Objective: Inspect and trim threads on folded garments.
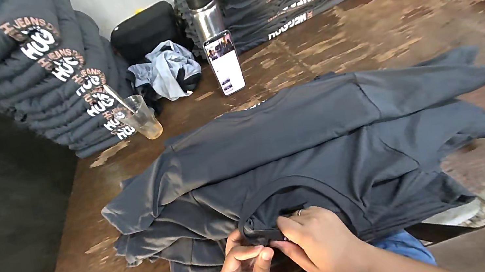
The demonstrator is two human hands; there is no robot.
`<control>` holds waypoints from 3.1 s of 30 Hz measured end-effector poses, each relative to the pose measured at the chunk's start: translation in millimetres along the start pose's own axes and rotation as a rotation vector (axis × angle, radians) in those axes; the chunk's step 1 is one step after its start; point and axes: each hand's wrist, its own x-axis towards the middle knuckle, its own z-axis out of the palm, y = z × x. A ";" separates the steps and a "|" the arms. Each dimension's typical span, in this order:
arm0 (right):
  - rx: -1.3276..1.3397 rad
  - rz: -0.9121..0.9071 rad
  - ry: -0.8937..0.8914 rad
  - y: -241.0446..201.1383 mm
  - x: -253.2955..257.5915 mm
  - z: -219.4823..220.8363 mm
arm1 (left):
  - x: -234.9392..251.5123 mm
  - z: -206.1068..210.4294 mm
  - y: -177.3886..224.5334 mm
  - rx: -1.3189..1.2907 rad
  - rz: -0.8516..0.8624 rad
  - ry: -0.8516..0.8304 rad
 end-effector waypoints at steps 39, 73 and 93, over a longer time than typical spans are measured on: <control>1.606 0.632 0.129 12.3 2.5 7.3 | 26.5 9.0 10.0 1.297 0.228 -0.298; 0.155 0.400 0.355 183.3 -18.2 -150.6 | 127.6 -62.7 65.9 1.442 0.223 -0.099; 0.249 0.306 0.051 145.0 -55.1 -100.5 | 106.2 1.1 2.6 1.088 0.315 -0.687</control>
